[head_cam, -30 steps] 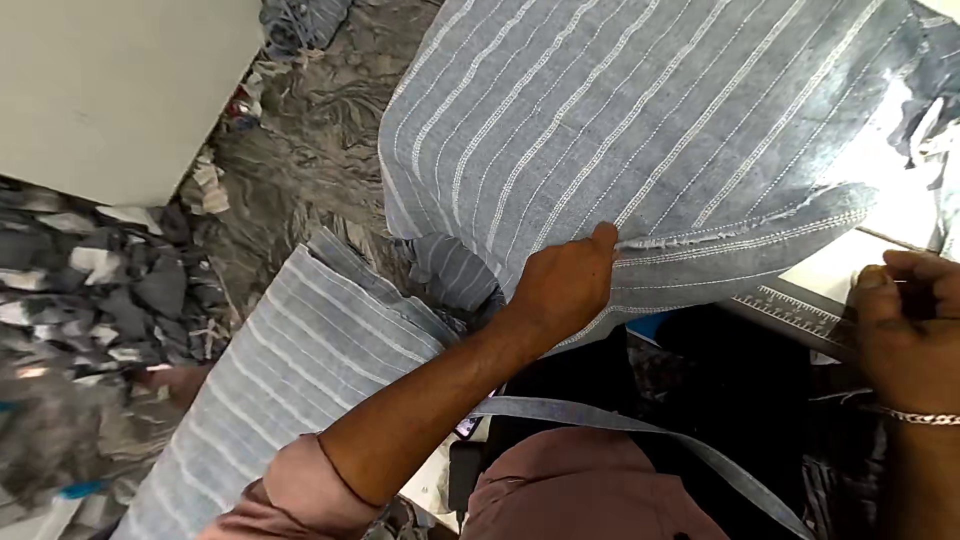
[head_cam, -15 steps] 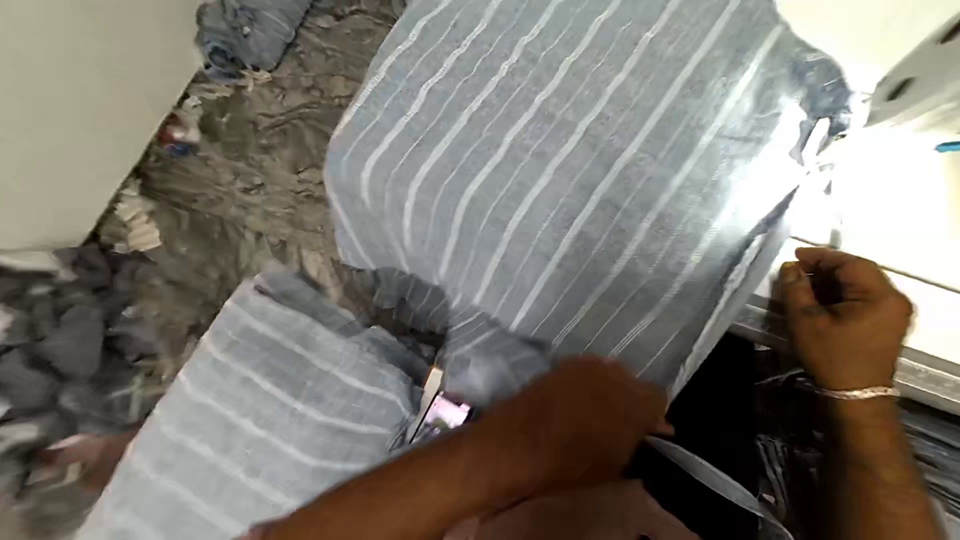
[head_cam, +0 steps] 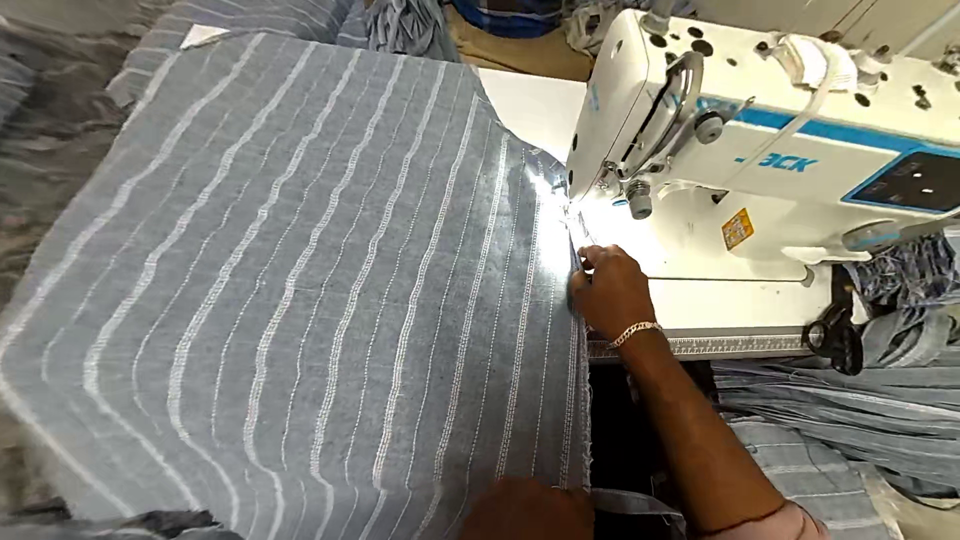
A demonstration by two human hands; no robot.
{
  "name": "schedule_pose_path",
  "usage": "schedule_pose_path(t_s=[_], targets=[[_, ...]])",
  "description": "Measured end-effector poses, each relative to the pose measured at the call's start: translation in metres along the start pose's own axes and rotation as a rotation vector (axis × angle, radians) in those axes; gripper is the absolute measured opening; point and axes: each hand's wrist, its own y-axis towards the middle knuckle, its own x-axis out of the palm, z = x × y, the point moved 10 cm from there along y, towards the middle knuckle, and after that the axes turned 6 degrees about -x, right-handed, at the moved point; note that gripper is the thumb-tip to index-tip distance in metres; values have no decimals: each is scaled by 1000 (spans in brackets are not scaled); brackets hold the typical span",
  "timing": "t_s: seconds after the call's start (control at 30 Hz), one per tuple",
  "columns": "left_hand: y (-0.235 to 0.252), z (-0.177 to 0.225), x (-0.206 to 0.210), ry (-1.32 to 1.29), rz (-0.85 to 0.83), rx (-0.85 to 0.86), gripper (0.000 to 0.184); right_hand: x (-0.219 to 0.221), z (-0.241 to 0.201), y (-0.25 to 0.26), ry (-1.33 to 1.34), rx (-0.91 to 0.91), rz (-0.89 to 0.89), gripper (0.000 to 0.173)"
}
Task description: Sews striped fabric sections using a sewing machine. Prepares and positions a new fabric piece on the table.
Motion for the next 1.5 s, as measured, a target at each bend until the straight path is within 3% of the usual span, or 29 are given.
schedule_pose_path(t_s=[0.2, 0.33, 0.57, 0.97, 1.13, 1.5], targets=[[15, -2, -14, 3, -76, 85, 28, 4, 6, 4, 31, 15, 7, 35], [31, -17, -23, -53, 63, 99, 23, 4, 8, -2, 26, 25, 32, 36], [49, -34, -34, 18, 39, -7, 22, 3, 4, -5, -36, -42, 89, 34], [70, -45, -72, 154, 259, 27, 21, 2, 5, -10, -1, -35, 123, 33], [79, -53, -76, 181, 148, -15, 24, 4, 8, -9, 20, -54, 127, 32], [89, -51, -97, 223, 380, 54, 18, 5, 11, -8, 21, -86, 141, 31]])
